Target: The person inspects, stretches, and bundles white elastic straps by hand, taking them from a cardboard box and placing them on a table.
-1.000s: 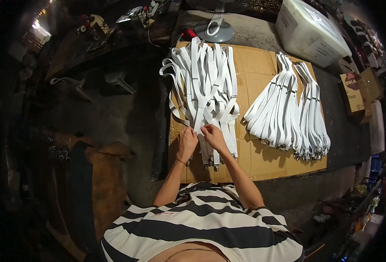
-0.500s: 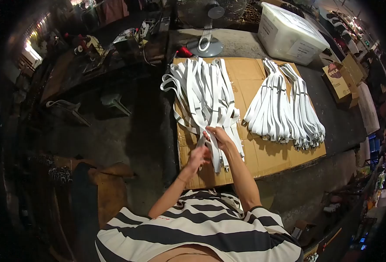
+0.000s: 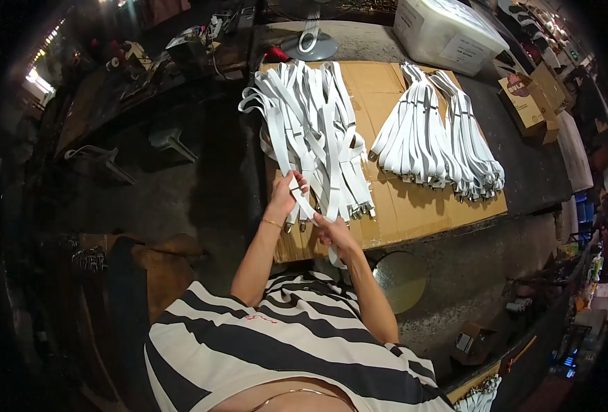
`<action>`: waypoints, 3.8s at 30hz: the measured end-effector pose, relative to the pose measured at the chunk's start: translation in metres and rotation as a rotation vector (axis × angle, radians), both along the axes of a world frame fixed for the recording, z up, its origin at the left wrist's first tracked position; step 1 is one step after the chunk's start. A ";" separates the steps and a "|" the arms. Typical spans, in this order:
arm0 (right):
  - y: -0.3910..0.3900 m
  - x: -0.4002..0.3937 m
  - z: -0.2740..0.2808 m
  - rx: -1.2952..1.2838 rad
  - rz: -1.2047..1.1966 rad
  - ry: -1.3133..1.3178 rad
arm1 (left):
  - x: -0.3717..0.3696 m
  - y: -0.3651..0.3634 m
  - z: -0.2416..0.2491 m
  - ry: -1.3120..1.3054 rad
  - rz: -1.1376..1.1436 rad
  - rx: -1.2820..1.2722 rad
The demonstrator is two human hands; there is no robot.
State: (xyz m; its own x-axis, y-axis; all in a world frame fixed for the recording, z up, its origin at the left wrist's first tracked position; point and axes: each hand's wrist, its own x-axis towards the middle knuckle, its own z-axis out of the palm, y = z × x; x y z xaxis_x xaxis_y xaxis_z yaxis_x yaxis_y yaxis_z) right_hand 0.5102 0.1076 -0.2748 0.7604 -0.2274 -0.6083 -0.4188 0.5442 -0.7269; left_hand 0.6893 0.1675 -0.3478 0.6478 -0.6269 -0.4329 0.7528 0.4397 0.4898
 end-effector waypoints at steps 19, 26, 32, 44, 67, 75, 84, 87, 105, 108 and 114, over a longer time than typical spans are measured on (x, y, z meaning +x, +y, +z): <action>0.097 -0.317 0.028 -0.019 -0.072 -0.131 | -0.049 0.083 0.064 -0.237 -0.022 -0.231; 0.123 -0.390 0.038 0.042 -0.154 -0.186 | -0.108 0.081 0.108 -0.318 -0.060 -0.065; 0.127 -0.420 0.049 -0.027 -0.217 -0.217 | -0.126 0.055 0.107 -0.479 -0.057 -0.078; 0.136 -0.444 0.074 -0.182 -0.273 -0.224 | -0.100 0.025 0.131 -0.411 -0.018 -0.118; 0.176 -0.631 0.235 -0.859 -0.309 0.201 | 0.088 0.037 0.228 -0.447 0.043 0.131; 0.163 -0.614 0.246 -0.876 -0.056 -0.083 | 0.133 0.070 0.184 -0.798 0.019 0.194; 0.172 -0.629 0.266 -0.952 0.012 -0.214 | 0.245 0.165 0.276 -0.324 0.238 0.281; 0.155 -0.621 0.264 -0.937 0.091 -0.265 | 0.163 0.135 0.285 -0.477 0.140 0.432; 0.157 -0.608 0.083 -0.091 -0.472 0.064 | -0.315 0.058 -0.011 -0.523 -0.259 0.416; 0.158 -0.625 0.046 -0.033 -0.598 0.004 | -0.359 0.066 -0.059 -0.228 -0.217 0.632; 0.156 -0.611 0.015 0.124 -0.882 -0.107 | -0.374 0.063 -0.134 -0.074 -0.367 0.702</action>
State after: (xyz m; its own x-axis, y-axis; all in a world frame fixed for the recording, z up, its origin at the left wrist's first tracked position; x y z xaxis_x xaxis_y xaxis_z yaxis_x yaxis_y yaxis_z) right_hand -0.1008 0.2631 -0.2595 0.3947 -0.6929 -0.6033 0.2556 0.7136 -0.6523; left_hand 0.3154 0.2303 -0.4815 0.4955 -0.4024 -0.7697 0.7445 -0.2597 0.6151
